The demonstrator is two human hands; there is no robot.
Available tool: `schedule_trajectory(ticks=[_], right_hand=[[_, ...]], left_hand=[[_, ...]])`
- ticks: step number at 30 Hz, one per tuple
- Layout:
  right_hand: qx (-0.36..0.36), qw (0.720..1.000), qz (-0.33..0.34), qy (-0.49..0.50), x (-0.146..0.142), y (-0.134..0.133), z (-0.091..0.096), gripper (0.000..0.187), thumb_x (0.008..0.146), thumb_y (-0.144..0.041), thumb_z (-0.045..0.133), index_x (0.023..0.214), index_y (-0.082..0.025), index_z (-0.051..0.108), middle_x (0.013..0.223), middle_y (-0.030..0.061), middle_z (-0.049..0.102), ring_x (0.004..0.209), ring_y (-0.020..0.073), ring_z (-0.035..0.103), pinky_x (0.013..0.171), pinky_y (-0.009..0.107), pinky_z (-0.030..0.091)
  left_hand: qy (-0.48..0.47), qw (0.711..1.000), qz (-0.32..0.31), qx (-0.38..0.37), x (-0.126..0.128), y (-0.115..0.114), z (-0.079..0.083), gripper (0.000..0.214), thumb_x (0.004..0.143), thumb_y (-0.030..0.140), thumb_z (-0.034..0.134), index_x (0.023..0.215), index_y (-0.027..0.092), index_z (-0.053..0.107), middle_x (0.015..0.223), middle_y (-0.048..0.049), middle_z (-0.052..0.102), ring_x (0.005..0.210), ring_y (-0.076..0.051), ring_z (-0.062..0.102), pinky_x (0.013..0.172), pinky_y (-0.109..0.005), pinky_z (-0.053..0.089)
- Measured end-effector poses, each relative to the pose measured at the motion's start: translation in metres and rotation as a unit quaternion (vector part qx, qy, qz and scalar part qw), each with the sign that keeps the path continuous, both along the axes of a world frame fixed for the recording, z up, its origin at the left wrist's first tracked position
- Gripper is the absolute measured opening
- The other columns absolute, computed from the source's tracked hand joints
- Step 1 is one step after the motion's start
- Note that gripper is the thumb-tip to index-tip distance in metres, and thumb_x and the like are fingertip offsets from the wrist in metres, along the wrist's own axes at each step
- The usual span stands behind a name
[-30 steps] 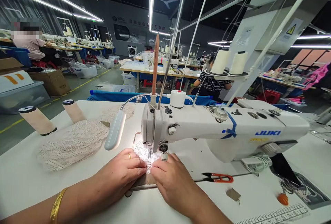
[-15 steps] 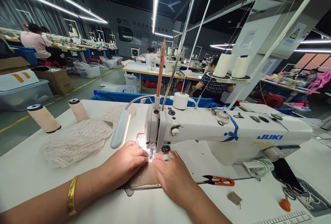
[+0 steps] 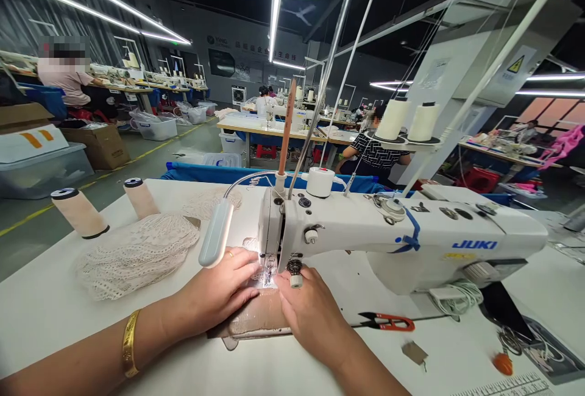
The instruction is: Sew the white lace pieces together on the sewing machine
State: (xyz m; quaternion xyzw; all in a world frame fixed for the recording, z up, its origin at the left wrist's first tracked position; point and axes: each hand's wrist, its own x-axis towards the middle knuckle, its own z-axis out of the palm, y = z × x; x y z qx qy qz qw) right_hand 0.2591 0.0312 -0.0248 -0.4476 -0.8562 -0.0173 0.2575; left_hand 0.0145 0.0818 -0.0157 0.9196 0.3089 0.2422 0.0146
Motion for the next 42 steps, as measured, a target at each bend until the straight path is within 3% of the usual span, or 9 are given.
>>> schedule_trajectory(ticks=[2, 5, 8, 10, 14, 19, 22, 27, 42], right_hand=[[0.022, 1.0, 0.004, 0.011, 0.0, -0.001, 0.002, 0.032, 0.097, -0.006, 0.048, 0.114, -0.023, 0.07, 0.113, 0.0076, 0.078, 0.097, 0.0276, 0.068, 0.079, 0.038, 0.058], [0.05, 0.996, 0.058, 0.046, 0.0, -0.003, 0.001, 0.037, 0.095, -0.003, 0.046, 0.12, -0.022, 0.065, 0.107, 0.0065, 0.078, 0.093, 0.0253, 0.067, 0.079, 0.036, 0.057], [0.034, 0.99, 0.127, 0.055, -0.002, -0.005, -0.001, 0.043, 0.094, -0.001, 0.048, 0.129, -0.022, 0.061, 0.119, 0.0069, 0.077, 0.105, 0.0239, 0.067, 0.087, 0.035, 0.056], [0.008, 0.99, 0.139, 0.038, -0.002, -0.006, -0.002, 0.039, 0.091, 0.0, 0.05, 0.12, -0.023, 0.063, 0.122, 0.0057, 0.075, 0.109, 0.0235, 0.066, 0.087, 0.035, 0.055], [-0.017, 0.996, 0.09, 0.015, 0.004, -0.005, -0.001, 0.028, 0.089, 0.002, 0.048, 0.09, -0.023, 0.061, 0.104, 0.0033, 0.077, 0.094, 0.0235, 0.064, 0.081, 0.037, 0.052], [-0.01, 0.994, 0.11, 0.021, 0.007, -0.008, 0.002, 0.04, 0.09, 0.002, 0.05, 0.116, -0.025, 0.064, 0.113, 0.0025, 0.078, 0.098, 0.0234, 0.064, 0.085, 0.038, 0.049], [-0.033, 0.991, 0.126, 0.01, 0.005, -0.011, 0.004, 0.033, 0.094, 0.0, 0.052, 0.109, -0.025, 0.066, 0.111, -0.0001, 0.077, 0.098, 0.0211, 0.064, 0.086, 0.036, 0.047], [-0.042, 0.995, 0.087, -0.032, 0.006, -0.011, 0.005, 0.028, 0.097, -0.002, 0.051, 0.098, -0.025, 0.066, 0.098, 0.0023, 0.076, 0.092, 0.0219, 0.064, 0.088, 0.037, 0.047], [-0.028, 0.998, 0.037, -0.043, 0.009, -0.001, -0.009, 0.044, 0.083, 0.004, 0.051, 0.112, -0.026, 0.068, 0.101, 0.0034, 0.076, 0.093, 0.0247, 0.066, 0.086, 0.038, 0.051]], left_hand=[[0.016, 0.999, 0.02, -0.033, -0.002, -0.004, 0.009, 0.017, 0.097, 0.032, 0.068, 0.085, 0.019, 0.069, 0.096, -0.0084, 0.068, 0.088, -0.026, 0.061, 0.077, -0.036, 0.05], [-0.012, 0.998, -0.017, -0.053, -0.005, -0.007, 0.018, 0.034, 0.101, 0.032, 0.06, 0.069, 0.02, 0.061, 0.083, -0.0049, 0.061, 0.078, -0.022, 0.056, 0.073, -0.035, 0.045], [-0.046, 0.997, -0.051, -0.036, -0.006, -0.003, 0.018, 0.027, 0.102, 0.023, 0.049, 0.081, 0.02, 0.066, 0.087, -0.0057, 0.062, 0.081, -0.023, 0.056, 0.077, -0.037, 0.045], [-0.027, 0.997, -0.069, -0.037, -0.006, -0.001, 0.013, 0.024, 0.1, 0.016, 0.047, 0.088, 0.02, 0.067, 0.088, -0.0058, 0.063, 0.08, -0.022, 0.057, 0.076, -0.036, 0.045], [0.004, 0.997, -0.069, -0.037, -0.005, -0.005, 0.005, 0.02, 0.099, 0.014, 0.051, 0.088, 0.02, 0.067, 0.085, -0.0054, 0.062, 0.075, -0.021, 0.055, 0.069, -0.035, 0.041], [-0.011, 0.994, -0.104, -0.036, 0.0, -0.012, 0.001, 0.02, 0.099, 0.013, 0.053, 0.089, 0.02, 0.068, 0.096, -0.0061, 0.069, 0.085, -0.023, 0.06, 0.073, -0.037, 0.043], [-0.018, 0.991, -0.126, -0.036, 0.003, -0.015, 0.001, 0.018, 0.099, 0.014, 0.055, 0.092, 0.021, 0.07, 0.095, -0.0041, 0.073, 0.085, -0.023, 0.063, 0.077, -0.038, 0.046], [-0.005, 0.993, -0.114, -0.031, 0.006, -0.021, 0.004, 0.019, 0.099, 0.014, 0.056, 0.088, 0.02, 0.069, 0.095, -0.003, 0.075, 0.083, -0.022, 0.064, 0.081, -0.039, 0.048], [0.0, 0.997, -0.073, -0.019, 0.004, -0.004, -0.004, 0.016, 0.1, 0.017, 0.058, 0.099, 0.019, 0.074, 0.093, -0.0074, 0.074, 0.088, -0.025, 0.067, 0.083, -0.039, 0.052]])
